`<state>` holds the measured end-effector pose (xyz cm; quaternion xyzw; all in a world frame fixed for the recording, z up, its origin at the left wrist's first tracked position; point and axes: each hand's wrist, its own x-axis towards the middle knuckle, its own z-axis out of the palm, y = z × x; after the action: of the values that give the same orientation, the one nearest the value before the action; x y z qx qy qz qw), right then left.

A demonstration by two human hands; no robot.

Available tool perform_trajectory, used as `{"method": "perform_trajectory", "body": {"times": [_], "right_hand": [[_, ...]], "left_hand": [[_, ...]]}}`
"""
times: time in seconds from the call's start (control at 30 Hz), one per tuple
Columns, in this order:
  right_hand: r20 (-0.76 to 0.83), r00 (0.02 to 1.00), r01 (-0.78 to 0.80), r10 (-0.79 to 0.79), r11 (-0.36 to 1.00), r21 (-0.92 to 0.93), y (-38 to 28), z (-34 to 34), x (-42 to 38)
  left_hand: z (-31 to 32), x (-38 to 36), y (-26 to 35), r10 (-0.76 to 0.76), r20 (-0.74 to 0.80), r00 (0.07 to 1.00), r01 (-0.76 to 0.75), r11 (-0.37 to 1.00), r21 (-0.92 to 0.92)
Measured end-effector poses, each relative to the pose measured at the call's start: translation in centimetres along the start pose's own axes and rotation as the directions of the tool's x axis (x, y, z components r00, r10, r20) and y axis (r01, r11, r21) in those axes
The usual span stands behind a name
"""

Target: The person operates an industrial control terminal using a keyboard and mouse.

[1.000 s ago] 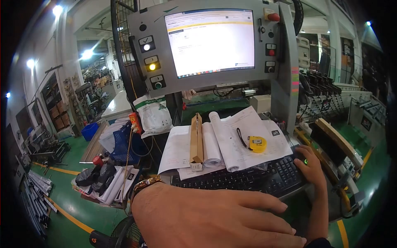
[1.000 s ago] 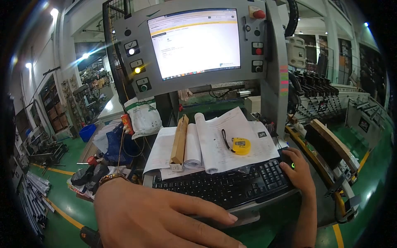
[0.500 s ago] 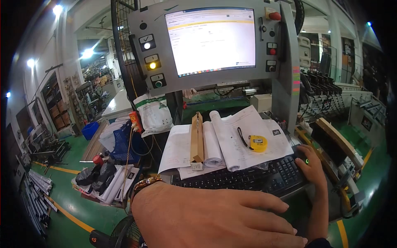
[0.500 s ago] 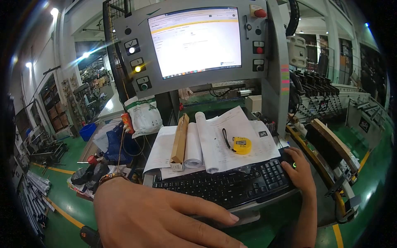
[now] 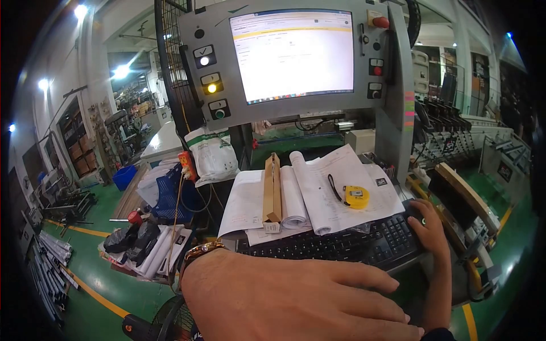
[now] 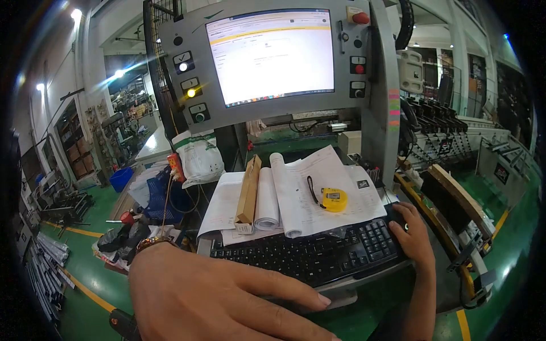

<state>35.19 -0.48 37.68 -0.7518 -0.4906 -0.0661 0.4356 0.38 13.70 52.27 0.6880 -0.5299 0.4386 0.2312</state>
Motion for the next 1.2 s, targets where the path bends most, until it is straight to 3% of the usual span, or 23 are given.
{"method": "perform_trajectory", "body": {"times": [0.93, 1.03, 1.2], "right_hand": [[0.016, 0.997, 0.08, -0.079, 0.995, -0.051, 1.0, 0.0, 0.1], [0.03, 1.0, 0.004, -0.004, 1.0, 0.006, -0.5, -0.2, -0.1], [0.038, 0.999, 0.009, -0.009, 1.0, -0.005, -0.4, -0.2, 0.0]], "left_hand": [[0.1, -0.2, 0.1, -0.008, 0.009, 1.0, 0.008, 1.0, -0.003], [0.1, -0.2, 0.2, -0.017, 0.008, 1.0, 0.017, 1.0, -0.008], [0.0, -0.2, 0.2, -0.021, 0.019, 1.0, 0.021, 1.0, -0.011]]}}
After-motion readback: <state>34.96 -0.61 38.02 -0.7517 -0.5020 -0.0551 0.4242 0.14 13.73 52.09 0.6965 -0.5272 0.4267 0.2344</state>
